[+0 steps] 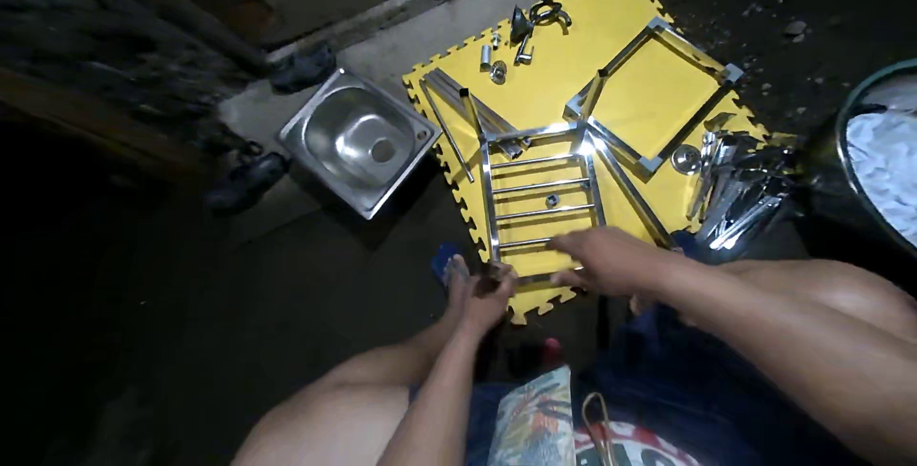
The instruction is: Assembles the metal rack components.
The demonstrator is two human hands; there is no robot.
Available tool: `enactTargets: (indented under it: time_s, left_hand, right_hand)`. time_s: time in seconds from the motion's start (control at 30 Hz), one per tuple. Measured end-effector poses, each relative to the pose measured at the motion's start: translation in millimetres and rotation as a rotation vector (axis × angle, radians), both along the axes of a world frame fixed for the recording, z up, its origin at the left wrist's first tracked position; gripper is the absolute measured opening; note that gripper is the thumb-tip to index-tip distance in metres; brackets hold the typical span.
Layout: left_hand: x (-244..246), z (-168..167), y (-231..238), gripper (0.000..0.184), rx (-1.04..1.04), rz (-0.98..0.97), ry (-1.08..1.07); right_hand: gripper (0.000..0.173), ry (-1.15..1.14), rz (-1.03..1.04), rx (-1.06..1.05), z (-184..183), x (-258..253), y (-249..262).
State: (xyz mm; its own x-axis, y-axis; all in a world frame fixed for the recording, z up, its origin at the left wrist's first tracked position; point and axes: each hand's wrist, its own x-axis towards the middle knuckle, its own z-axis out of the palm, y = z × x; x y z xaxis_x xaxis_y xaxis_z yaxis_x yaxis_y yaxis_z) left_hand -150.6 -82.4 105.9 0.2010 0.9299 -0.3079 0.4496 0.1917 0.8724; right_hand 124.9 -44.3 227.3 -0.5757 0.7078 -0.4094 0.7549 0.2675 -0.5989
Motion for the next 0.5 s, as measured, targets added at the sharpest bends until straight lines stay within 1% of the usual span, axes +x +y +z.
enactTargets:
  time_s: [0.07, 0.1, 0.13, 0.2, 0.27, 0.33, 0.37, 0.43, 0.5]
  left_hand:
    - [-23, 0, 1, 0.027, -0.139, 0.132, -0.030]
    - [-29, 3, 0, 0.028, -0.190, 0.164, 0.033]
    - [-34, 2, 0, 0.029, -0.219, 0.175, 0.113]
    - [-41, -6, -5, 0.031, -0.265, 0.179, 0.188]
    - [-45, -19, -12, 0.034, -0.297, 0.187, 0.158]
    - [-46, -37, -17, 0.045, -0.286, 0.193, 0.052]
    - [-48, -49, -18, 0.046, -0.251, 0.185, 0.006]
    - [-50, -70, -17, 0.037, -0.177, 0.159, -0.002]
    - [-50, -77, -17, 0.030, -0.151, 0.133, 0.022]
  right_hand:
    - [0.050, -0.097, -0.092, 0.053, -9, 8, 7]
    - [0.048, -0.136, -0.133, 0.078, -16, 12, 10]
    - [0.046, -0.172, -0.163, 0.096, -24, 17, 12]
    - [0.046, -0.235, -0.200, 0.116, -38, 22, 17]
    - [0.043, -0.267, -0.219, 0.134, -48, 22, 17]
    - [0.041, -0.290, -0.215, 0.135, -55, 20, 18]
    - [0.041, -0.300, -0.212, 0.127, -56, 18, 17]
    - [0.041, -0.318, -0.197, 0.104, -57, 13, 17]
    - [0.040, -0.334, -0.171, 0.101, -60, 11, 15]
